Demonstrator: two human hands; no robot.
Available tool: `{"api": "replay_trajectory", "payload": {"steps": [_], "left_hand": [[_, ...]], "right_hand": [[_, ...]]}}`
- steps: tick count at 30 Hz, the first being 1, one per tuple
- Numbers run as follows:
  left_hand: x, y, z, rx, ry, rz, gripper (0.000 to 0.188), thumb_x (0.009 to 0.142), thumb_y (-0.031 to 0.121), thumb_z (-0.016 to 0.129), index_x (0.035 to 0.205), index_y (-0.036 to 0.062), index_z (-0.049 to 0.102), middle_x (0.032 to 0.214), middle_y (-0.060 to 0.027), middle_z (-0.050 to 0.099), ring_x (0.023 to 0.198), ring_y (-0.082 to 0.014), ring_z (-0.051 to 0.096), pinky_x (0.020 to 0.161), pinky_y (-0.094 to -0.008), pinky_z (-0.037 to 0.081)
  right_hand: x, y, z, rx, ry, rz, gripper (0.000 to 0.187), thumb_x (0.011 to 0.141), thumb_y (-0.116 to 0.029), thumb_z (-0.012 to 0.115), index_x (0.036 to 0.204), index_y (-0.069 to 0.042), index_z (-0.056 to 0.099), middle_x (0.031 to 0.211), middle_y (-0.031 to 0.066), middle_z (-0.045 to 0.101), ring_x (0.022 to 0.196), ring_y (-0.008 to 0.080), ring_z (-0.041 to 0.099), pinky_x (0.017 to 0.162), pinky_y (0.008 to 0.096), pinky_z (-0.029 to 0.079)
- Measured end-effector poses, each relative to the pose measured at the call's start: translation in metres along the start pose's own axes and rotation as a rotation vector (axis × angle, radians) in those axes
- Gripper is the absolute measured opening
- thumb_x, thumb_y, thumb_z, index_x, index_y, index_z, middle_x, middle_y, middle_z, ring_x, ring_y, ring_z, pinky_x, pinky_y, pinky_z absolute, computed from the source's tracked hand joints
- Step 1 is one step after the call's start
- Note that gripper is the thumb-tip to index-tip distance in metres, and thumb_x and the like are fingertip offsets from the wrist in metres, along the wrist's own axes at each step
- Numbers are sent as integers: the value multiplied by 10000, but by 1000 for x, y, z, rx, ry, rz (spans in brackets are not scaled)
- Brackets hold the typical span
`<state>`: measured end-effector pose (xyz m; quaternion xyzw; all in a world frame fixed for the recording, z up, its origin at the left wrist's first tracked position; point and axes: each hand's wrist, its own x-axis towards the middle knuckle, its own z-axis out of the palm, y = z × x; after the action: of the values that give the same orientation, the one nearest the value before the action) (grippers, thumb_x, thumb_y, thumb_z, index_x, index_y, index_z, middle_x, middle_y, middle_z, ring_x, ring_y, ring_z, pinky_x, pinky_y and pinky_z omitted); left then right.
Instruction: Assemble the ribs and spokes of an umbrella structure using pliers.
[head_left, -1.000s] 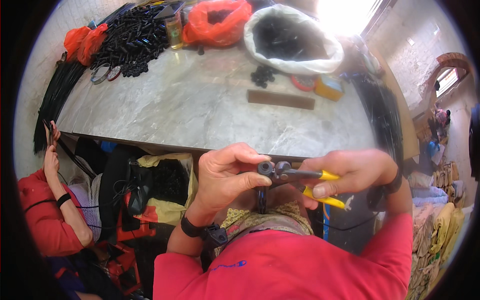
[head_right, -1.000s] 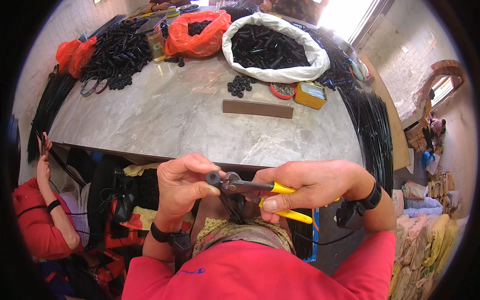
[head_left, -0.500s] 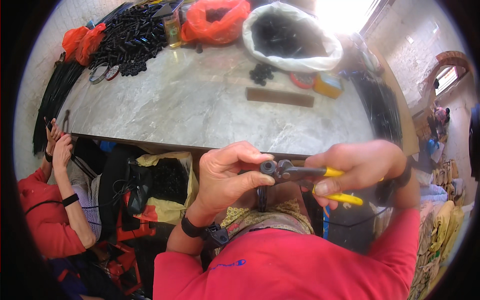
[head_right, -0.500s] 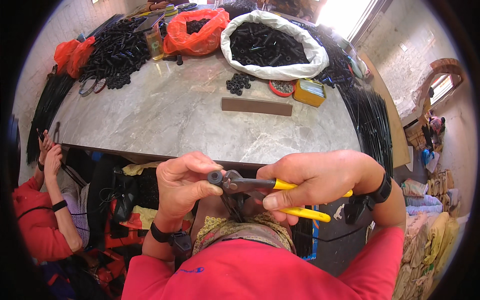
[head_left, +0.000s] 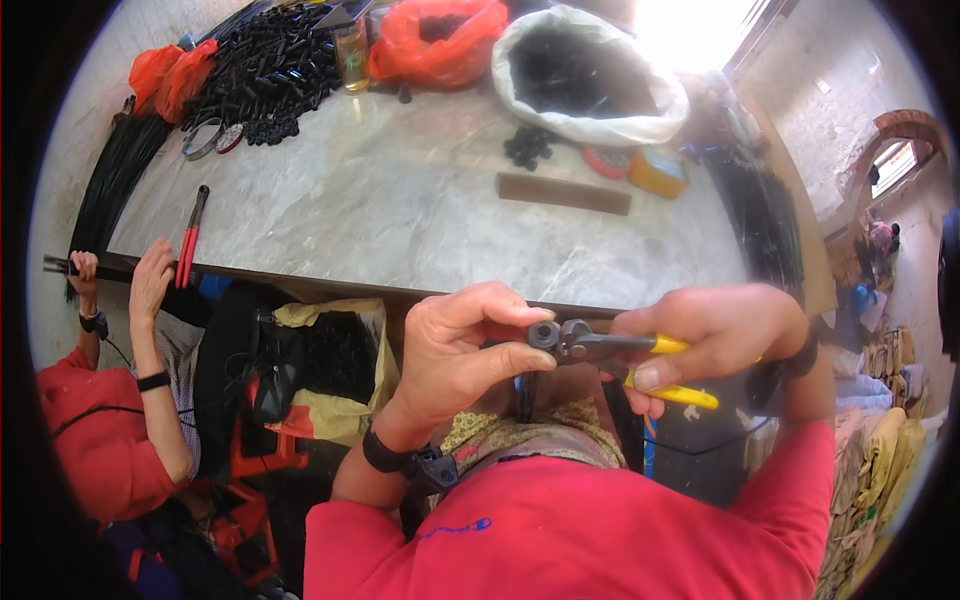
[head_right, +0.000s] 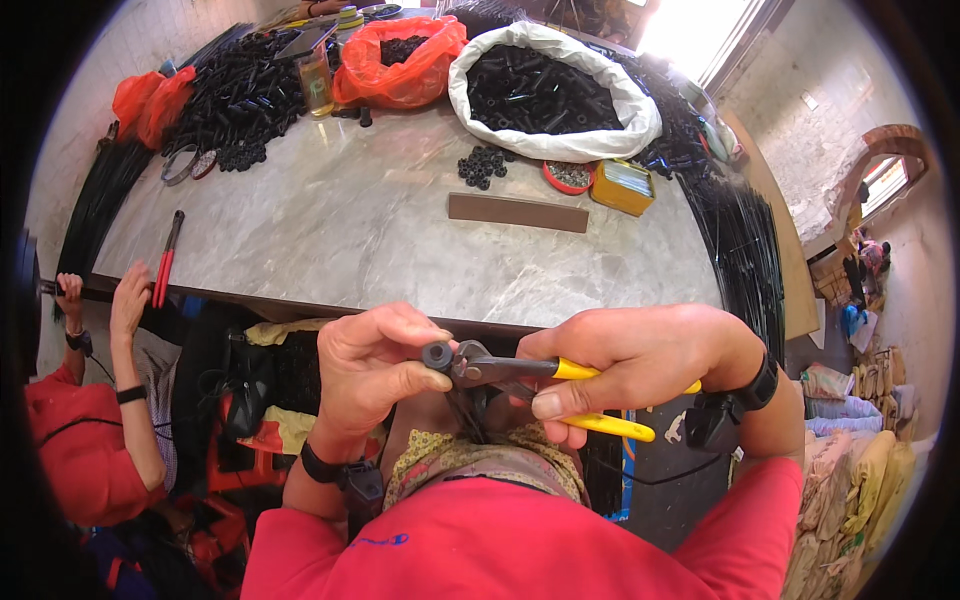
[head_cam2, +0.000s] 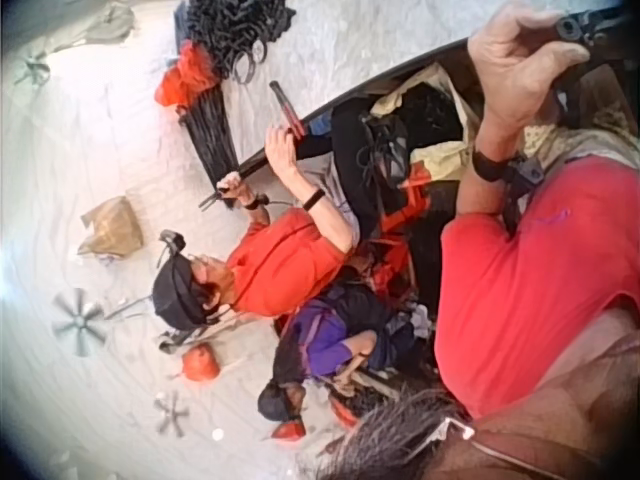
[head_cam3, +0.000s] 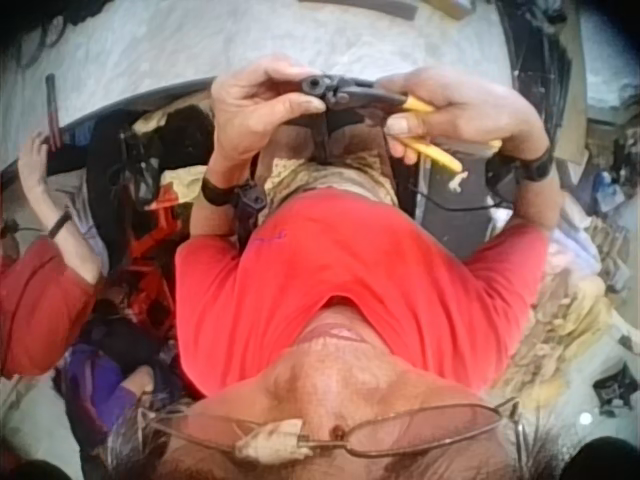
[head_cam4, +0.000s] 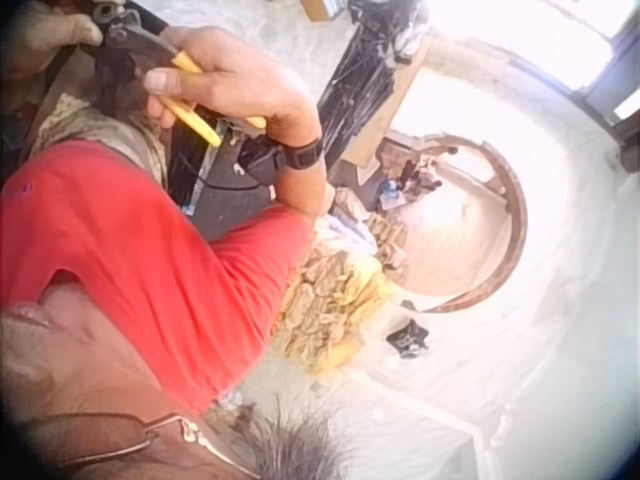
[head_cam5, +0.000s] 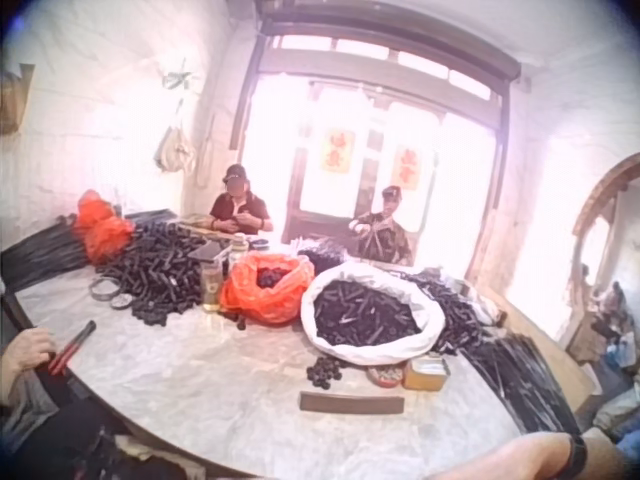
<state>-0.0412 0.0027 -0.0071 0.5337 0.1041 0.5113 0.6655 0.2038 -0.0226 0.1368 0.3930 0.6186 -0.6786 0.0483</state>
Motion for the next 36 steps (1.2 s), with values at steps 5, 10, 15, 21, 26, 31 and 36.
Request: {"api": "replay_trajectory", "payload": {"steps": [5, 10, 15, 21, 26, 31, 36], "left_hand": [[0, -3, -1, -3, -3, 11, 290, 758, -142, 791, 1021, -62, 697, 989, -107, 694, 920, -139, 679, 808, -262, 575], [1, -2, 0, 13, -17, 15, 289, 757, -135, 795, 1019, -58, 700, 984, -103, 696, 915, -130, 678, 801, -251, 568], [1, 0, 3, 77, -11, 40, 290, 756, -128, 800, 1019, -54, 700, 976, -95, 697, 904, -119, 674, 789, -244, 561], [-2, -3, 3, -12, 46, -26, 302, 721, -117, 819, 992, -48, 704, 944, -153, 704, 885, -207, 693, 798, -311, 562], [-3, -4, -1, -81, 12, -21, 302, 770, -162, 767, 1049, -70, 694, 994, -114, 694, 930, -172, 692, 830, -295, 586], [-1, -3, -1, -48, 11, -1, 305, 767, -159, 771, 1049, -69, 695, 994, -118, 695, 938, -178, 695, 838, -296, 583], [-1, -4, 1, -34, 10, 17, 312, 763, -159, 775, 1050, -67, 696, 997, -120, 693, 937, -176, 694, 847, -290, 576]], "right_hand": [[-1, -1, -1, 1, -14, 2, 276, 1069, -268, 506, 1089, 6, 535, 889, 20, 677, 786, 82, 635, 689, 263, 513], [-3, -9, 1, -15, 5, 94, 246, 1063, -243, 520, 1075, 1, 546, 867, 38, 680, 756, 100, 659, 650, 266, 526], [-4, -16, 4, -81, 30, 146, 245, 1068, -244, 497, 1058, 0, 516, 852, 33, 680, 708, 92, 642, 630, 274, 519], [-5, 3, -1, -88, 28, -41, 334, 1056, -278, 542, 1222, 11, 516, 899, 66, 704, 796, 123, 662, 688, 295, 520], [-8, 5, -6, -177, 47, -86, 462, 1035, -330, 584, 1324, 17, 486, 934, 106, 701, 855, 181, 651, 722, 333, 508], [-9, 0, -8, -224, 28, -58, 461, 1029, -341, 592, 1297, 21, 495, 930, 137, 687, 828, 196, 643, 718, 349, 503], [-6, 8, -6, -267, 35, -85, 423, 1036, -334, 580, 1252, 24, 515, 935, 137, 686, 832, 185, 654, 717, 339, 507]]}}
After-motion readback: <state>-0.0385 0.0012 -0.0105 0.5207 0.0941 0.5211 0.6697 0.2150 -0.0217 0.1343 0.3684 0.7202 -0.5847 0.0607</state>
